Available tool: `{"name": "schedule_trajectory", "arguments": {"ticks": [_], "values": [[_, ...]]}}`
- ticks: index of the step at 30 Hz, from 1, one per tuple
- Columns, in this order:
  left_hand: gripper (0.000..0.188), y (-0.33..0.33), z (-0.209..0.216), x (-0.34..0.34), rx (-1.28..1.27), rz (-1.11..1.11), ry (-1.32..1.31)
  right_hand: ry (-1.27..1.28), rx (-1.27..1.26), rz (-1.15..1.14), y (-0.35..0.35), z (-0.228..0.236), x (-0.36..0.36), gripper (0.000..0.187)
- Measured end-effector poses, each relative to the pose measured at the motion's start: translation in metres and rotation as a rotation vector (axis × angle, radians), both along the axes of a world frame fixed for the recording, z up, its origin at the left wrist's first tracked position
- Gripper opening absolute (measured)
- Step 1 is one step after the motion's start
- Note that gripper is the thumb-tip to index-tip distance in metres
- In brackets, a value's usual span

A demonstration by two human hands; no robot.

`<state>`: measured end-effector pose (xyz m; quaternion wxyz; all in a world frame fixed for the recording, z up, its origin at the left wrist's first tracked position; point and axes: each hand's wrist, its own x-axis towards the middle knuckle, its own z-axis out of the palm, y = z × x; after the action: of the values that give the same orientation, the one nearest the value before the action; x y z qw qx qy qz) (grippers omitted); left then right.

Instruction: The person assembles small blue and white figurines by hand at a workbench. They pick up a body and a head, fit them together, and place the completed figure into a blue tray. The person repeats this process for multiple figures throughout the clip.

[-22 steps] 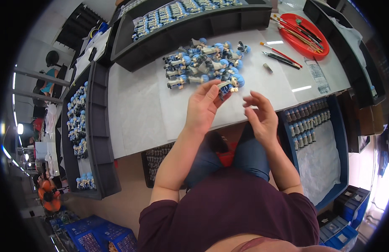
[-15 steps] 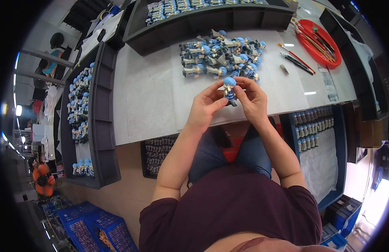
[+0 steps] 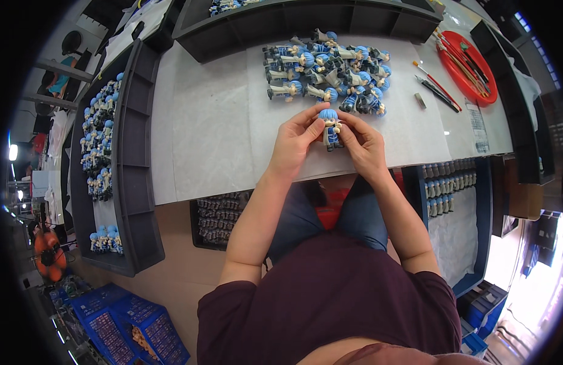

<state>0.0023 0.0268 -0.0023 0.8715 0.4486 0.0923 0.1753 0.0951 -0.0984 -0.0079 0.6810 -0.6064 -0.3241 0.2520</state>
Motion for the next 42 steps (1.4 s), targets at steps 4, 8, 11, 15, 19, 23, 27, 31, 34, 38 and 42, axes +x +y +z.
{"name": "schedule_trajectory", "arguments": {"ticks": [4, 8, 11, 15, 19, 23, 27, 31, 34, 38, 42], "values": [[0.030, 0.001, 0.002, -0.001, -0.063, 0.056, -0.030, 0.113, -0.014, 0.076, -0.002, 0.013, -0.004, 0.032], [0.029, 0.001, 0.004, -0.002, -0.092, 0.079, -0.013, 0.032, -0.012, 0.110, -0.003, 0.010, -0.004, 0.031], [0.027, 0.002, 0.002, -0.002, -0.081, 0.086, -0.003, 0.029, -0.008, 0.112, -0.002, 0.009, -0.004, 0.029], [0.028, 0.002, 0.002, -0.002, -0.054, 0.094, 0.007, 0.044, -0.014, 0.083, -0.002, 0.011, -0.006, 0.027], [0.027, -0.005, 0.009, 0.003, -0.023, 0.126, 0.054, 0.004, -0.025, -0.016, -0.003, 0.007, -0.004, 0.026], [0.027, -0.004, 0.007, -0.002, 0.000, 0.055, 0.067, -0.389, 0.019, -0.245, -0.004, 0.008, 0.000, 0.020], [0.024, -0.012, 0.007, 0.001, 0.058, 0.013, 0.075, -0.631, -0.070, -0.534, -0.032, 0.028, 0.059, 0.019], [0.023, -0.016, 0.001, 0.006, 0.183, -0.067, 0.094, -0.898, -0.415, -0.744, -0.056, 0.016, 0.139, 0.023], [0.029, -0.020, -0.002, 0.006, 0.287, -0.052, 0.105, -0.797, -0.580, -0.582, -0.071, 0.012, 0.159, 0.026], [0.036, -0.026, -0.002, 0.005, 0.334, -0.028, 0.113, -0.681, -0.499, -0.559, -0.076, 0.018, 0.137, 0.031], [0.036, -0.026, -0.002, 0.001, 0.399, -0.005, 0.136, -0.273, -0.257, -0.439, -0.068, 0.032, 0.072, 0.026]]}}
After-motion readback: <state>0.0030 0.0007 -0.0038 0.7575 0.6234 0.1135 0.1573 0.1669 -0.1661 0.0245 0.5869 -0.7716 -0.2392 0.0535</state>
